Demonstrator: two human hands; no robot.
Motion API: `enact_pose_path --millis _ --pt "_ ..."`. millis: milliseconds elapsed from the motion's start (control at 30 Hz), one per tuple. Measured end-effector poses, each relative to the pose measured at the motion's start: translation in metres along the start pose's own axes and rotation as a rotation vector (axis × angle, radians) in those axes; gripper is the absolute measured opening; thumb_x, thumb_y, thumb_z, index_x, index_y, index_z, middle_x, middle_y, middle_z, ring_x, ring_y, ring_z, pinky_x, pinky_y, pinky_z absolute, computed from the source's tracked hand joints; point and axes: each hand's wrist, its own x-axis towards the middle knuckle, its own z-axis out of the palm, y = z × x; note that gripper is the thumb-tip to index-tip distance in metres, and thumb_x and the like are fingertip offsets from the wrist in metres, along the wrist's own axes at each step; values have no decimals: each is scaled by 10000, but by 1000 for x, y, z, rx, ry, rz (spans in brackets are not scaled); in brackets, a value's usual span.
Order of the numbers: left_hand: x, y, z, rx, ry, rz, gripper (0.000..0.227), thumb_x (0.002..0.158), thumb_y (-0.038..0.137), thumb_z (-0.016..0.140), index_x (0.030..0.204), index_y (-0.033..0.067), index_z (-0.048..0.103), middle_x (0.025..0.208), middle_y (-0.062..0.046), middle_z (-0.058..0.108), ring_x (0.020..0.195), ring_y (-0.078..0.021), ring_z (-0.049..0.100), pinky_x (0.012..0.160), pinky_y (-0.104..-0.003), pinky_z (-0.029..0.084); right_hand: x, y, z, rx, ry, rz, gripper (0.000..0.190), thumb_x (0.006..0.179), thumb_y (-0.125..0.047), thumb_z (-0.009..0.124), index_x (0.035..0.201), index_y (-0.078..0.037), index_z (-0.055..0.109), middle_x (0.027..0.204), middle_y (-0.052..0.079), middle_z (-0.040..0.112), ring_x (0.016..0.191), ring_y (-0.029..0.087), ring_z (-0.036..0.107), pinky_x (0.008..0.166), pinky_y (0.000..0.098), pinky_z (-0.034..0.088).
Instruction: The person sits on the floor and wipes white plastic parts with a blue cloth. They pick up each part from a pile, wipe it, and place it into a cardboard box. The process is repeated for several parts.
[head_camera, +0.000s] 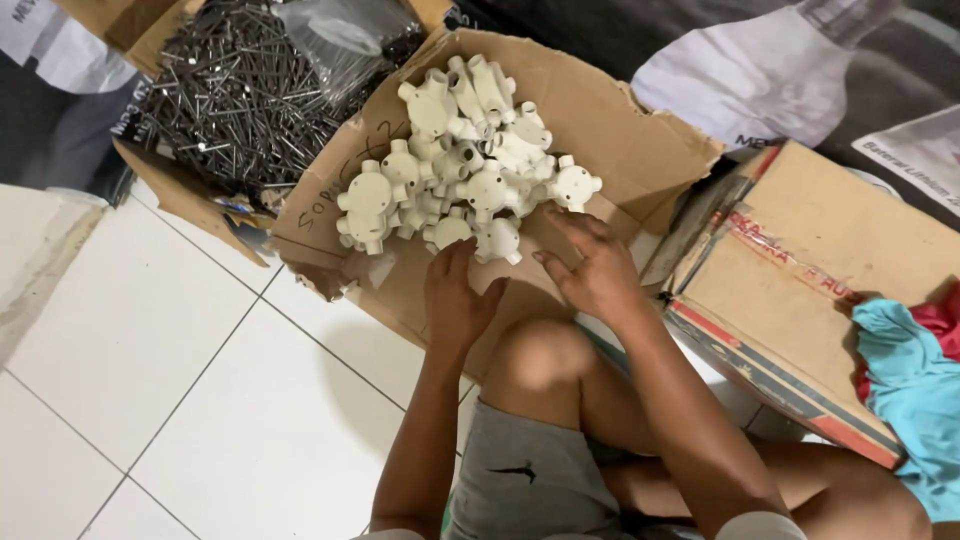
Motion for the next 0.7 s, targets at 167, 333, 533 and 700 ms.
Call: enact_pose_path --millis 167,333,533,700 --pt "8 -38 19 29 -145 -136 622 741 201 799 1309 91 570 1221 -221 571 1105 -414 599 919 -511 507 10 10 43 59 -175 97 529 767 -163 775 1274 -122 630 1137 178 655 1029 401 638 865 490 524" --pt "7 -74 51 -66 -214 -249 602 774 243 770 1320 110 554 1146 -182 609 1076 -392 629 904 -484 533 8 29 87 54 -412 349 607 784 -212 754 1357 -140 564 1263 191 590 1130 372 603 940 449 502" --pt "8 -90 76 -214 -197 -335 367 883 265 662 1226 138 643 1093 -132 649 1026 -321 662 878 -408 543 11 24 93 -34 -615 514 723 798 -260 715 1459 -190 431 1420 243 432 1246 406 515 1014 481 468" --pt "2 -67 54 -499 -110 -530 373 851 311 737 1106 41 698 953 -187 689 928 -301 690 810 -407 570 2 34 90 104 -608 558 813 749 -254 758 1477 -187 402 1474 256 349 1310 429 440 1024 466 465"
